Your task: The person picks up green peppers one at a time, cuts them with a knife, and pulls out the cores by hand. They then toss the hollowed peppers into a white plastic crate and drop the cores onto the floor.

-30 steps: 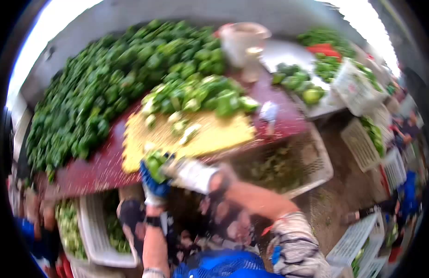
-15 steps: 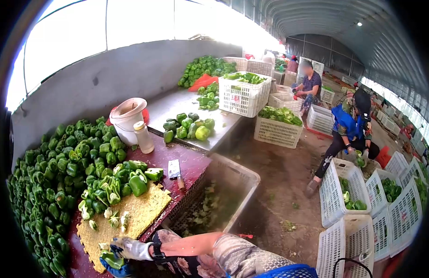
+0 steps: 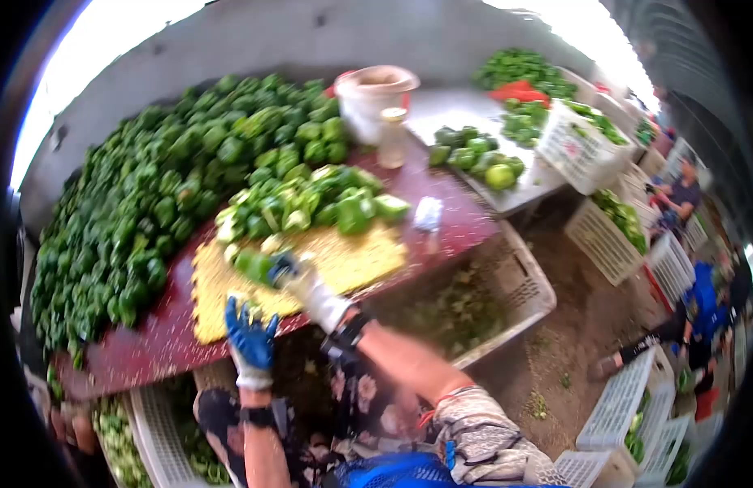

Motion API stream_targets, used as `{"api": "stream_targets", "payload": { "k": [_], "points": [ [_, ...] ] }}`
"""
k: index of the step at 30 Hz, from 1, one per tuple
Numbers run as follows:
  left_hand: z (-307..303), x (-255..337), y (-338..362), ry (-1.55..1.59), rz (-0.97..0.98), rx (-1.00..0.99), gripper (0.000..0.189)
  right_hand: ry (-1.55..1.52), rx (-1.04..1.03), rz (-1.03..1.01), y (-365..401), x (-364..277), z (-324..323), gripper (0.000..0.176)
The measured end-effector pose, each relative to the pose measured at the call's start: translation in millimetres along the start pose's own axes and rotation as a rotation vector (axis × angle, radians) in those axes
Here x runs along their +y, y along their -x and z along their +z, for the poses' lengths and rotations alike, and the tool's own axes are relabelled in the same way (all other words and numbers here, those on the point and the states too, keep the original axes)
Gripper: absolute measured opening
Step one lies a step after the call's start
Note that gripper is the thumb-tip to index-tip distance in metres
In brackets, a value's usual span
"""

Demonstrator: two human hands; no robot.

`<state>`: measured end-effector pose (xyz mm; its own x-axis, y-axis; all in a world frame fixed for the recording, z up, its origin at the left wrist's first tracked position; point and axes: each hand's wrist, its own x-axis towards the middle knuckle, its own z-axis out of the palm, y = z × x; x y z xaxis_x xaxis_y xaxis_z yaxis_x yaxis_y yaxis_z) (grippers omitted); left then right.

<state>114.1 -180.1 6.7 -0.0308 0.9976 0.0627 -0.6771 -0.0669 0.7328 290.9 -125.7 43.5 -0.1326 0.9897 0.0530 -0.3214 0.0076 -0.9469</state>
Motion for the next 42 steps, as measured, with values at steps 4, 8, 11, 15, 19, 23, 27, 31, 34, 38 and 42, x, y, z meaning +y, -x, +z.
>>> {"api": "stream_targets", "payload": {
  "k": [4, 8, 11, 15, 19, 23, 27, 31, 34, 38, 42],
  "points": [
    [-18, -7, -1, -0.082, -0.041, 0.281, 0.057, 1.353, 0.014, -0.040, -42, 40, -46, 0.044],
    [-12, -11, 5, -0.057, -0.051, 0.273, 0.051, 1.283, -0.044, -0.125, 2, -14, 15, 0.044],
    [-14, -8, 1, 0.098, -0.073, 0.174, 0.048, 1.350, -0.386, -0.274, 24, -4, 36, 0.048],
    [-72, 35, -2, 0.826, -0.030, 0.053, 0.064, 0.583, -0.108, -0.238, 0, -3, -5, 0.055],
    [-115, 108, 27, 0.717, 0.325, -0.100, 0.096, 1.480, 0.464, 0.220, -51, -84, -87, 0.079],
    [-117, 87, 25, 0.619, 0.157, -0.005, 0.075, 1.692, 0.516, 0.295, -94, -66, -140, 0.094],
    [-69, 39, 14, 0.595, 0.022, 0.006, 0.046, 1.658, 0.509, 0.303, -94, -65, -125, 0.084],
    [-28, -1, 10, 0.351, -0.049, 0.162, 0.039, 1.575, 0.478, 0.360, -70, -57, -114, 0.080],
    [-18, -18, 8, 0.252, -0.139, 0.078, 0.039, 1.352, 0.390, 0.203, -51, -46, -112, 0.079],
    [8, -23, 3, -0.082, -0.114, 0.094, 0.045, 1.203, 0.287, 0.190, -21, -60, -49, 0.074],
    [21, -28, -11, -0.357, 0.117, 0.034, 0.056, 1.138, 0.123, 0.220, 5, -49, 27, 0.072]
  ]
}}
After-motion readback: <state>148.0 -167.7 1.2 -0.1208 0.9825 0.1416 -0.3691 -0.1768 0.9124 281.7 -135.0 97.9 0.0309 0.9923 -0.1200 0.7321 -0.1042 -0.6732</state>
